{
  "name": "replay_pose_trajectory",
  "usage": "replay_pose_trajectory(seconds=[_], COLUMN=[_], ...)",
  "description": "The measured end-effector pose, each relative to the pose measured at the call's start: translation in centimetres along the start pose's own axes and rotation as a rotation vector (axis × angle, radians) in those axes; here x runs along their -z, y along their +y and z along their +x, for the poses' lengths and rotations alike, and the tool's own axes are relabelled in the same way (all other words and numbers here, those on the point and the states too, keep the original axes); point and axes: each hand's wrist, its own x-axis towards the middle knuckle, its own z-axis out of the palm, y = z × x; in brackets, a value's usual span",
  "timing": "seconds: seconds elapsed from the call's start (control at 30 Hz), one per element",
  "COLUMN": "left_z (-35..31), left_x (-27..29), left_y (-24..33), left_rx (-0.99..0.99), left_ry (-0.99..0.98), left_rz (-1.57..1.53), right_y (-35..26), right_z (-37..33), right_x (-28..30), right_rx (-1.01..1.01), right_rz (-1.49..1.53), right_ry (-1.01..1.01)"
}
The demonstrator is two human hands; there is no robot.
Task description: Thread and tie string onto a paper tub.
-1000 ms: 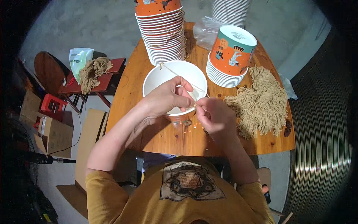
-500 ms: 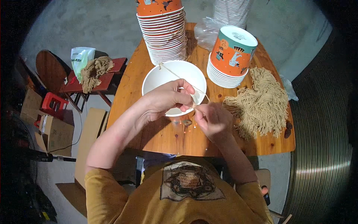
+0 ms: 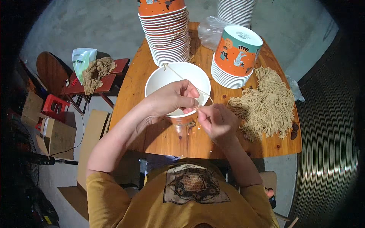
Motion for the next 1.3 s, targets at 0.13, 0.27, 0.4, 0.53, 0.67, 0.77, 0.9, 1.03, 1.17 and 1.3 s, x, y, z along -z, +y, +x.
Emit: replay_pose_trajectory(seconds=[0.13, 0.27, 0.4, 0.53, 0.67, 0.77, 0.9, 1.03, 1.17, 1.3], left_z=[-0.4, -0.6, -0.9, -1.0, -1.3, -1.4, -1.8, -2.5, -2.5, -2.4], left_x=[-0.3, 0.2, 0.1, -0.1, -0.6, -0.8, -1.2, -2.3, -2.6, -2.9], left_y=[0.4, 0.1, -0.3, -0.3, -0.4, -0.9, -0.5, 0.6, 0.1, -0.5], left_rx=[0.023, 0.002, -0.045, -0.043, -0.092, -0.115, -0.128, -0.052, -0.081, -0.225], left_ry=[0.001, -0.019, -0.094, -0.09, -0.049, 0.015, 0.068, 0.136, 0.201, 0.322], left_rz=[-0.063, 0.005, 0.111, 0.178, 0.231, 0.302, 0.41, 0.443, 0.524, 0.537], right_y=[-0.2, -0.3, -0.7, -1.2, -1.2, -0.8, 0.1, 0.5, 0.5, 0.8], right_z=[-0.3, -0.1, 0.0, 0.4, 0.1, -0.3, -0.3, 0.6, 2.3, 2.8], right_x=[0.2, -0.2, 0.0, 0.5, 0.9, 0.4, 0.4, 1.1, 1.6, 1.5], right_rx=[-0.068, -0.182, -0.226, -0.379, -0.639, -0.591, -0.529, -0.573, -0.583, -0.32], right_rz=[0.042, 0.124, 0.176, 0.304, 0.425, 0.533, 0.557, 0.659, 0.687, 0.381], right_ry=[0.021, -0.001, -0.004, -0.035, -0.124, -0.007, 0.051, -0.12, -0.237, -0.271])
